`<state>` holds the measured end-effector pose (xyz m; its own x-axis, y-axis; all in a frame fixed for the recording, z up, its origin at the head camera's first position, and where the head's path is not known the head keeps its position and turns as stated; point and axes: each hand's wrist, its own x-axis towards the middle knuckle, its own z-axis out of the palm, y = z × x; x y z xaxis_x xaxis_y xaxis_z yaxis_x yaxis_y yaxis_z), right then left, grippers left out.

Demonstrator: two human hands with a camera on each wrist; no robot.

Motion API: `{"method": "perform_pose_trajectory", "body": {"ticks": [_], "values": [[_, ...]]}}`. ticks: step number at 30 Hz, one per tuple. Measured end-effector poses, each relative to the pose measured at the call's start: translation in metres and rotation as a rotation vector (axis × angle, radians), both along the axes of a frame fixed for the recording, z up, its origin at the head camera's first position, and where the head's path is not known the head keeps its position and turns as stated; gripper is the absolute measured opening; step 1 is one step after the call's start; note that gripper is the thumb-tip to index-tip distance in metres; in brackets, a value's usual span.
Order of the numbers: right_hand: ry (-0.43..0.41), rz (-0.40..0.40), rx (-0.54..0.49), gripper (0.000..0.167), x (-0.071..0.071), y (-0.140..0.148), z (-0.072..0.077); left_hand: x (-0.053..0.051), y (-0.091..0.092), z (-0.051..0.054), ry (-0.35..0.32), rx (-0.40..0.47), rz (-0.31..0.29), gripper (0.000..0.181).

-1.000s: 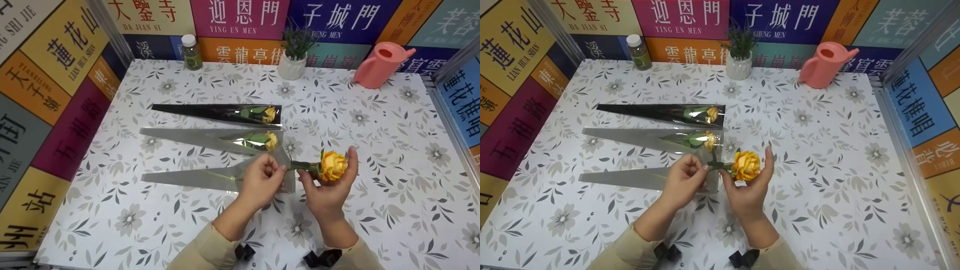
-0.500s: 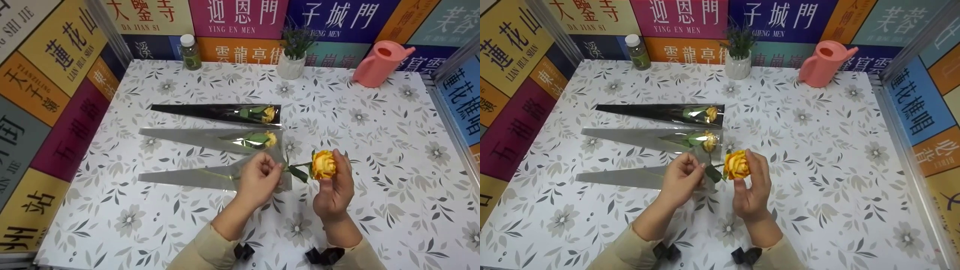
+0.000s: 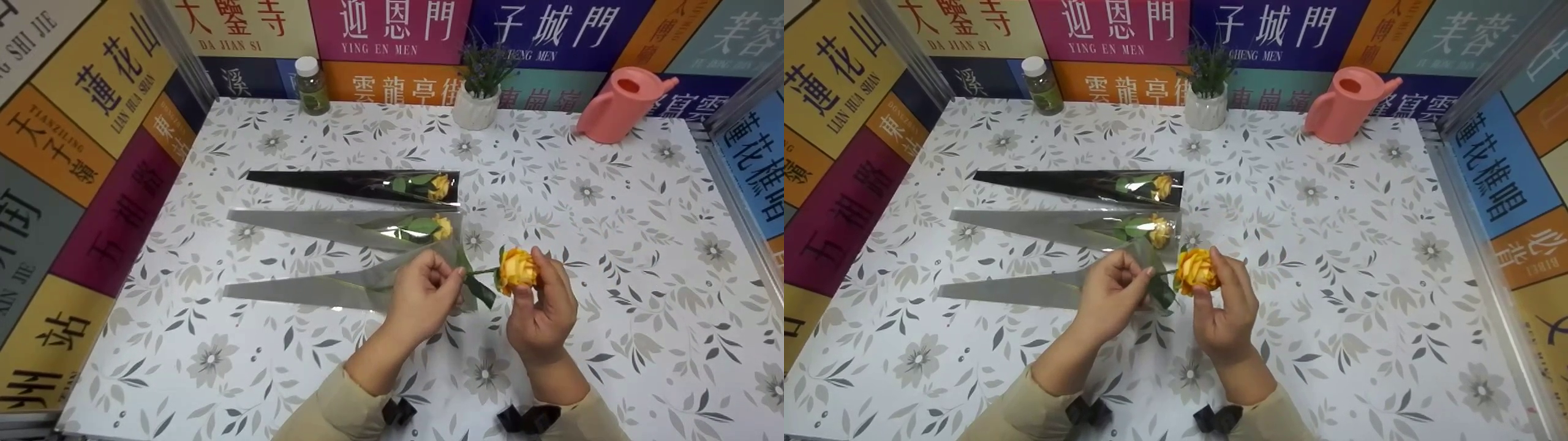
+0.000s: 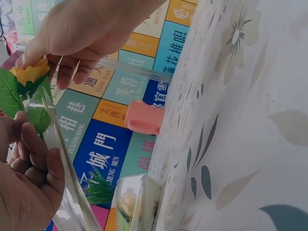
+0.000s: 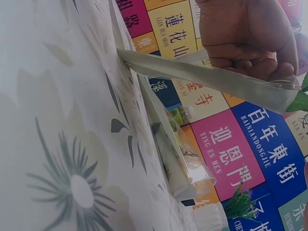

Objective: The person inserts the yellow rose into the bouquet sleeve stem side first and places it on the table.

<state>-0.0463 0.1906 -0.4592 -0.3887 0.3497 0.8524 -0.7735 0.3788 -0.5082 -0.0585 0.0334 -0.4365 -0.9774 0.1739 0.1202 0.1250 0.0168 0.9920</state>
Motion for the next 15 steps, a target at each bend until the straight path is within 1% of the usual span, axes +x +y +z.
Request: {"method": "perform_pose_trajectory", "body": {"ticks": [5,8,12,15], "values": [[0.004,0.005,-0.006,0.065,0.0,0.0,-0.007,-0.001,-0.002,0.002,-0.027,-0.006,-0.016,0.021],[0.006,0.029,-0.001,0.064,0.0,0.001,-0.01,-0.001,-0.003,0.004,-0.023,-0.02,-0.021,0.02],[-0.015,0.05,0.015,0.063,0.0,0.003,-0.011,-0.001,-0.003,0.007,-0.017,-0.047,-0.022,0.019],[-0.031,0.048,0.039,0.062,0.0,0.005,-0.011,-0.002,-0.002,0.011,-0.031,-0.038,-0.035,0.018]]}}
